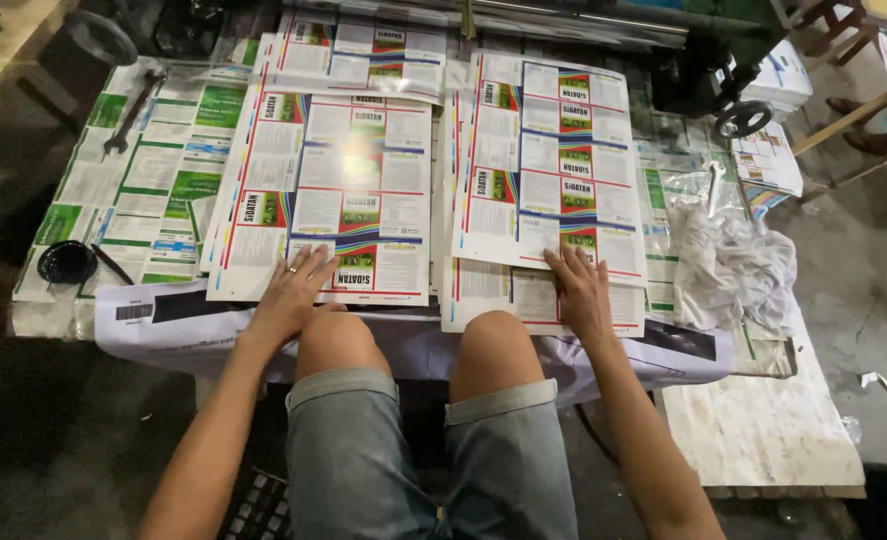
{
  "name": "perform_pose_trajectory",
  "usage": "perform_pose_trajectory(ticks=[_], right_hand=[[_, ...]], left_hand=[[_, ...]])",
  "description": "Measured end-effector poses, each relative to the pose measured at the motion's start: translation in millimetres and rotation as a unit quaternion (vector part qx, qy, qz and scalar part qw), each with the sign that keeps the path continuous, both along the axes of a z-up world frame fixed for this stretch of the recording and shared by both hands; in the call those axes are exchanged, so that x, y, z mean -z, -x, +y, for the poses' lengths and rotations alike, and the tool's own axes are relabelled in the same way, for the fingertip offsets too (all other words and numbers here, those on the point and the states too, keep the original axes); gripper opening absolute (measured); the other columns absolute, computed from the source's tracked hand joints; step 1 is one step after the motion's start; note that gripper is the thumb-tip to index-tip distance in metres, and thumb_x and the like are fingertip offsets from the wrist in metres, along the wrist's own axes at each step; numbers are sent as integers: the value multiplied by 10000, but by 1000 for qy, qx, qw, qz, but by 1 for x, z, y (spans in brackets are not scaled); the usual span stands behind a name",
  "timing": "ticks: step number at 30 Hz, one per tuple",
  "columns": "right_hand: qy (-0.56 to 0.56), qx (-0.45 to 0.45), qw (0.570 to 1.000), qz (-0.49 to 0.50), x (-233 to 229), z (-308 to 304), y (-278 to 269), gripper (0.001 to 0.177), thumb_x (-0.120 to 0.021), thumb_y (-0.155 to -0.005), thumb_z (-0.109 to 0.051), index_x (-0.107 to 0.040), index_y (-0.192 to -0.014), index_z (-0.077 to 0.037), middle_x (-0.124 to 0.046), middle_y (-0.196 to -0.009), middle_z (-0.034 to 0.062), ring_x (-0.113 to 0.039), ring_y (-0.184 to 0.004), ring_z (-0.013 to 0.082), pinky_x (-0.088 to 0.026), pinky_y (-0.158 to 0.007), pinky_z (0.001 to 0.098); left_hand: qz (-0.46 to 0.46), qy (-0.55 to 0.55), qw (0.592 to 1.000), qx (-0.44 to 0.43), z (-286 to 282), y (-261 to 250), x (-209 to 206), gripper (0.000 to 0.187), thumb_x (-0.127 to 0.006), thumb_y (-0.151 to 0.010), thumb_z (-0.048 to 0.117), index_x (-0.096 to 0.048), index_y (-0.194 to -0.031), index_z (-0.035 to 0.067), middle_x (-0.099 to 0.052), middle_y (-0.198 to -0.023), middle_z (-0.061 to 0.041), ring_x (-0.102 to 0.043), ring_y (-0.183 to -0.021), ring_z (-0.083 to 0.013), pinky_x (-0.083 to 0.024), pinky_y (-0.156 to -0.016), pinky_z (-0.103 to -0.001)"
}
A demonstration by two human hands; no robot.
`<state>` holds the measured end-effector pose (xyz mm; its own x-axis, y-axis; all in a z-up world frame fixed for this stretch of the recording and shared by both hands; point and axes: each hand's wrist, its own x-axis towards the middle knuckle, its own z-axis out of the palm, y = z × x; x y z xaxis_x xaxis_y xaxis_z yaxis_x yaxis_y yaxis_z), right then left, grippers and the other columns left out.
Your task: The person sits on the floor in front of a table and repeatedly folds printed sheets of paper in half by hand. The person aligns the sheets and places them into a stack on the table.
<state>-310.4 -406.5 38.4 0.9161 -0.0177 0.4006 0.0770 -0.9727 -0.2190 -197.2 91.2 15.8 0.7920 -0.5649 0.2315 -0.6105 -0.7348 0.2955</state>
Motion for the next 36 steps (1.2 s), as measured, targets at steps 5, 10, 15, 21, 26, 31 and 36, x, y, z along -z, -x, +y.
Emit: perform_pose_trajectory(ticks=[5, 10, 15, 21, 26, 31, 36], right_hand=[[20, -6, 999, 27, -4, -23, -38, 674, -554, -881, 55, -565, -1477, -259, -518, -1558, 102, -461, -1457, 361, -274, -1163, 694], [23, -13, 999, 47, 0, -44, -69, 637, -555, -910, 24, -563, -1465, -289, -494, -1576, 72, -428, -1469, 340, -248, -1154, 727], [9, -14, 998, 63, -7, -50, -88, 587, -551, -949, -38, -555, -1474, -300, -484, -1585, 78, -409, -1481, 339, -226, -1158, 724], [8, -1, 997, 81, -13, -55, -117, 478, -557, -1025, -166, -536, -1480, -311, -465, -1590, 77, -389, -1492, 332, -216, -1163, 718], [23, 0, 996, 92, -7, -69, -146, 610, -531, -965, -93, -473, -1535, -300, -406, -1628, 92, -344, -1510, 332, -206, -1186, 692], [29, 7, 994, 110, 0, -64, -146, 698, -520, -943, -57, -382, -1591, -277, -331, -1665, 128, -294, -1539, 327, -172, -1188, 693], [12, 9, 992, 123, -2, -31, -71, 638, -590, -998, -263, -362, -1593, -253, -342, -1649, 112, -292, -1537, 342, -174, -1180, 724]], left_hand=[[22, -23, 999, 12, 1, -3, -1, 786, -735, -829, 462, -466, -1502, 157, -374, -1615, -148, -317, -1490, -405, -244, -1172, -645], [57, 10, 998, 32, 7, -6, 0, 694, -694, -867, 427, -510, -1484, 168, -373, -1618, -149, -293, -1501, -415, -223, -1181, -643], [68, -13, 997, 41, 7, -8, -8, 536, -669, -909, 367, -575, -1383, 136, -485, -1525, -132, -388, -1446, -405, -344, -1118, -593], [14, 3, 998, 64, 6, 9, -21, 310, -593, -920, 109, -635, -1225, 69, -683, -1284, -129, -670, -1134, -352, -581, -887, -443], [-94, -16, 993, 71, 6, 16, -13, 295, -590, -838, 22, -629, -1130, 26, -722, -1169, -134, -744, -966, -316, -619, -745, -404], [-101, 9, 995, 18, 7, 16, -12, 153, -633, -896, 114, -681, -1036, 75, -758, -993, -112, -752, -814, -304, -598, -665, -399], [-19, 71, 997, -30, 4, 7, -27, 144, -707, -902, 242, -758, -968, 125, -763, -899, -101, -738, -799, -317, -576, -671, -415]])
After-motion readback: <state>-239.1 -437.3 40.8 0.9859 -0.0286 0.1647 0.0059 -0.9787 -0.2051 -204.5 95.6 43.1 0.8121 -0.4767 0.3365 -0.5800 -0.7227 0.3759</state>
